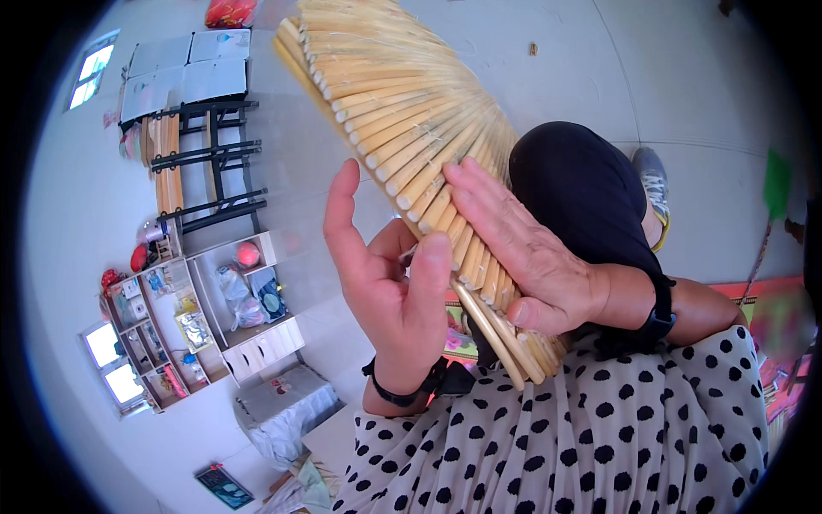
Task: The person sits on the floor and weaves a bamboo mat by threading a white string through the bamboo strips with a needle. They periodically use scissors to cut the string and continue weaving.
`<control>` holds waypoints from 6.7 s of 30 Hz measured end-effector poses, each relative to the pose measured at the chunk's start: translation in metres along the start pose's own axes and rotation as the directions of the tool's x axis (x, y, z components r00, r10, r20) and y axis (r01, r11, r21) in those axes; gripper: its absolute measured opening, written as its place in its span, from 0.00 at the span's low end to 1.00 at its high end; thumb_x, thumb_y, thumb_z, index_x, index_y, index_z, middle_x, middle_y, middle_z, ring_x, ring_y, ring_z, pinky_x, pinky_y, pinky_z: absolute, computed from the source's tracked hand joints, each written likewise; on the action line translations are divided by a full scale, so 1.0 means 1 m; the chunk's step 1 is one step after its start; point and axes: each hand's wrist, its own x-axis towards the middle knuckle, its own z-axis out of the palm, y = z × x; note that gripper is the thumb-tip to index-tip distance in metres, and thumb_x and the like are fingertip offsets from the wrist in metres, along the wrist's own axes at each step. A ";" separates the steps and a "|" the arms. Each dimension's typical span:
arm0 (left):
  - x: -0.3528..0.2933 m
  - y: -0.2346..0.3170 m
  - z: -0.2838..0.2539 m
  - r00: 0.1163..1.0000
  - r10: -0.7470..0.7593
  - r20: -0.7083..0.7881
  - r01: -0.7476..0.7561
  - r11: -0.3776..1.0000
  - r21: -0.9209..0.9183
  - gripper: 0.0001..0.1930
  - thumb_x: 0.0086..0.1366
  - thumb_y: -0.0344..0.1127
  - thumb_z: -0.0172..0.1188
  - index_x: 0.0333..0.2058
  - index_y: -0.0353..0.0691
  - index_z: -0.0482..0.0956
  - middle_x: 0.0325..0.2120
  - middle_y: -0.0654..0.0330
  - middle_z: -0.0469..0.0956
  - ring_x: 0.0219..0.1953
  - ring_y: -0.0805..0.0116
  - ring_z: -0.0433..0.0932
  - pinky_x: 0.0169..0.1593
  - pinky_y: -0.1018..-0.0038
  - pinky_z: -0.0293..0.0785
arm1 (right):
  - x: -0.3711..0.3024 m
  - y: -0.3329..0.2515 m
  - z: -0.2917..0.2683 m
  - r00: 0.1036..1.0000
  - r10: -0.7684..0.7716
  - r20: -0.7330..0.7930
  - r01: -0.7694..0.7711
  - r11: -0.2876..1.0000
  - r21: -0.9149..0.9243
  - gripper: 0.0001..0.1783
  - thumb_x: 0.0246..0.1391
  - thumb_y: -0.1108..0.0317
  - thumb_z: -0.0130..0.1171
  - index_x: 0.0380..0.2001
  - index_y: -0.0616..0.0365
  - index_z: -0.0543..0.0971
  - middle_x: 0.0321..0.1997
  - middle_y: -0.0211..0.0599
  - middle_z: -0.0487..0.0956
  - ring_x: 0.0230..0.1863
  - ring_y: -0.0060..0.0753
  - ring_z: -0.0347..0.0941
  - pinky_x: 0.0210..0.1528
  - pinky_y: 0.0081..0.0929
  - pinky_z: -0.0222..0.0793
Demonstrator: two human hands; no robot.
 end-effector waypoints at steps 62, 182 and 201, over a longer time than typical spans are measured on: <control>0.021 -0.438 -0.079 0.904 -0.376 0.206 0.420 0.872 -0.251 0.08 0.63 0.32 0.58 0.31 0.31 0.79 0.25 0.58 0.81 0.30 0.73 0.82 0.37 0.76 0.77 | -0.052 -0.076 -0.015 0.602 0.746 -0.286 -0.634 0.664 0.397 0.44 0.47 0.53 0.58 0.63 0.67 0.57 0.54 0.52 0.70 0.53 0.48 0.71 0.52 0.41 0.74; 0.003 -0.078 -0.076 0.785 0.363 0.502 0.149 0.676 -0.721 0.10 0.72 0.38 0.51 0.34 0.39 0.72 0.48 0.55 0.76 0.48 0.69 0.77 0.48 0.74 0.73 | 0.040 -0.143 0.050 0.796 0.495 -0.349 -0.534 0.302 -0.790 0.60 0.34 0.61 0.77 0.68 0.64 0.54 0.58 0.44 0.67 0.55 0.37 0.69 0.45 0.31 0.73; 0.019 -0.048 -0.076 0.752 0.408 0.517 0.164 0.645 -0.747 0.10 0.71 0.38 0.51 0.34 0.39 0.73 0.46 0.57 0.78 0.46 0.71 0.78 0.49 0.73 0.72 | 0.042 -0.141 0.049 0.778 0.531 -0.336 -0.587 0.420 -0.693 0.47 0.42 0.62 0.73 0.62 0.71 0.62 0.55 0.47 0.70 0.54 0.39 0.72 0.43 0.29 0.77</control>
